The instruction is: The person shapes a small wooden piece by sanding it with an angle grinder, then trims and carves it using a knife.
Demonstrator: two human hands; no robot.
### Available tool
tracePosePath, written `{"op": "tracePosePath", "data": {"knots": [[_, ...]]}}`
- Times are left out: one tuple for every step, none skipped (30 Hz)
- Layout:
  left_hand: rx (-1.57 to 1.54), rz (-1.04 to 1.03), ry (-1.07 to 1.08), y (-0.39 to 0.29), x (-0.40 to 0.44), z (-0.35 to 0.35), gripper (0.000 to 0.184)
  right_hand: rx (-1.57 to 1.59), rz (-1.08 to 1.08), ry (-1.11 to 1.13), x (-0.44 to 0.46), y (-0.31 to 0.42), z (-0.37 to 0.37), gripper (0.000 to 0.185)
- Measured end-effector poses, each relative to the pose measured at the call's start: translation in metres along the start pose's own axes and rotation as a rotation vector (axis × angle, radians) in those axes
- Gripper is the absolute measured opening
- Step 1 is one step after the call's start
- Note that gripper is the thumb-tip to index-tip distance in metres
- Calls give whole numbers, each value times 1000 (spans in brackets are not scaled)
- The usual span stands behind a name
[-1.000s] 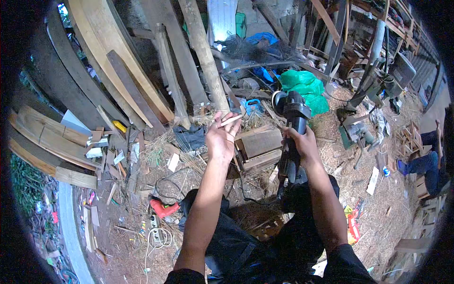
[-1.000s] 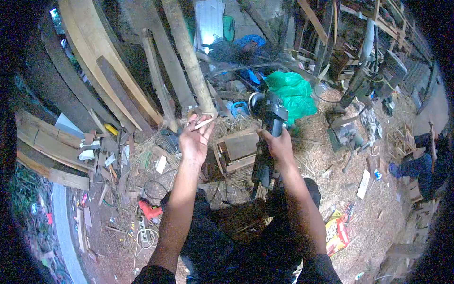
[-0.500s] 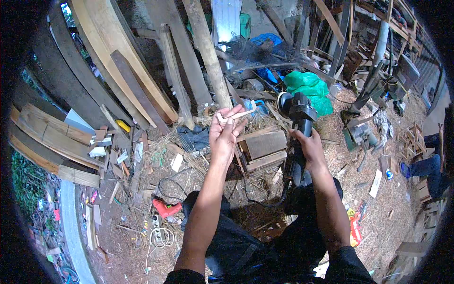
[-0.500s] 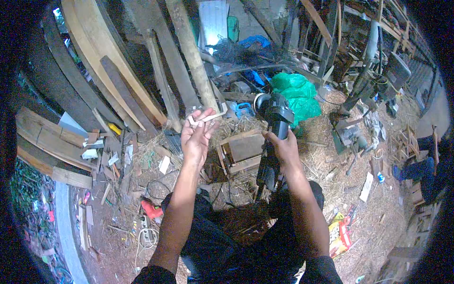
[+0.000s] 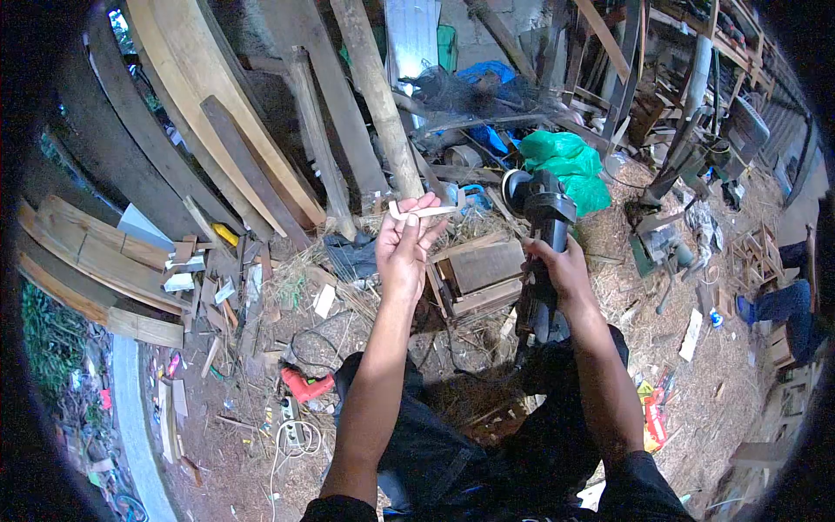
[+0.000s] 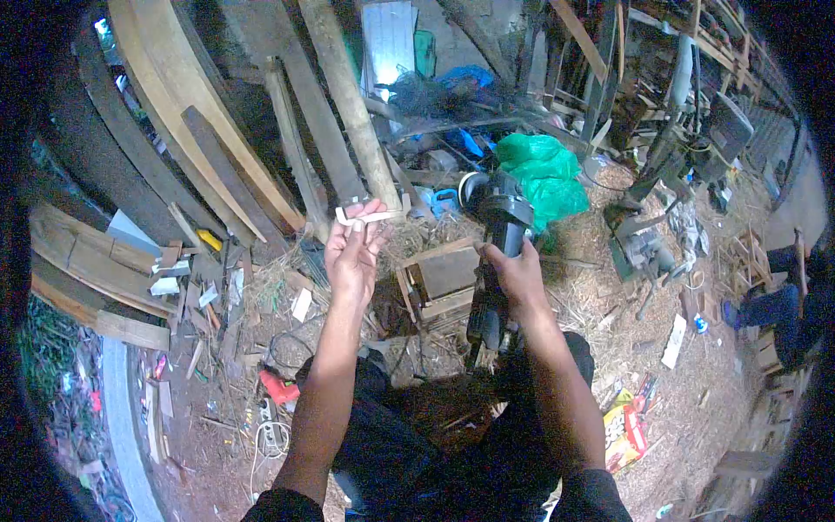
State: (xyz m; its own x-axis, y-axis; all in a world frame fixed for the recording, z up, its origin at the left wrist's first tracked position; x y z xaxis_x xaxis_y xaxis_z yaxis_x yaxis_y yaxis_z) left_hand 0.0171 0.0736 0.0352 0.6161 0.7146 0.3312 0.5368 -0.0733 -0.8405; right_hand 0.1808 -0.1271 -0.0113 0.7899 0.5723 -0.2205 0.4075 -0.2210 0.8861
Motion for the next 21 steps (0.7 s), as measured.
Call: {"op": "tracePosePath", "data": {"knots": [[1,-1,-2,0,0,0,23,-7,3,-6,-1,1,0,34],[2,-2,-4,0,0,1,23,-14,6,-12,-1,1,0,34],[5,-6,0,0,0,1,23,-8,10,-8,0,1,0,36],[7,-9,4,0,0,1,23,-2,13,-3,1,0,1,37],[10,-13,8,0,0,1,23,3,16,2,2,-1,1,39],[11,-12,7,0,0,1,23,3,12,0,1,-1,0,37],[12,-13,7,0,0,1,23,3,8,-2,-1,0,-2,36],[12,-13,7,0,0,1,23,4,4,-5,-2,0,-2,35],[15,-9,3,0,0,2,23,1,8,1,-2,0,-2,35],[17,-6,-1,0,1,2,23,-2,12,9,-1,-1,-2,34],[19,-3,-5,1,1,2,24,-5,17,16,0,-1,-2,34],[16,-4,-5,1,1,3,24,-4,19,14,1,-1,-2,33],[13,-4,-5,0,1,3,24,-3,22,12,1,-2,-2,33],[10,-6,-5,0,1,4,24,-1,25,11,1,-2,-2,33],[15,-8,-8,1,1,4,25,-5,23,6,0,0,-3,33],[19,-9,-11,1,1,5,26,-10,21,1,-2,2,-5,32],[23,-11,-15,1,1,5,26,-14,19,-4,-3,3,-6,32],[36,-6,-22,1,1,5,27,-16,17,-2,-3,3,-7,32],[48,-1,-29,0,1,5,27,-17,16,-1,-4,3,-7,32],[60,3,-36,0,0,6,28,-19,14,0,-4,3,-7,32],[63,22,-41,2,0,8,28,-10,15,5,-3,2,-6,32]]}}
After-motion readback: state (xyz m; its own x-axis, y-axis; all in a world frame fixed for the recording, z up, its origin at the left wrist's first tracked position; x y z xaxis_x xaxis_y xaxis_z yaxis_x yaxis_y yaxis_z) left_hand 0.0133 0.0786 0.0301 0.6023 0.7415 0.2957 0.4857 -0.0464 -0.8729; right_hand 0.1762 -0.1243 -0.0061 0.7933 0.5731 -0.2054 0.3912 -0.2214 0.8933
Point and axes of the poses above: each hand's wrist, its own x-axis towards the middle knuckle, its own z-axis out of the back of the hand, y = z × x, the point moved 8 cm from there along x, towards the middle knuckle, and after that the axes turned 13 degrees about x, right-handed, at the moved point
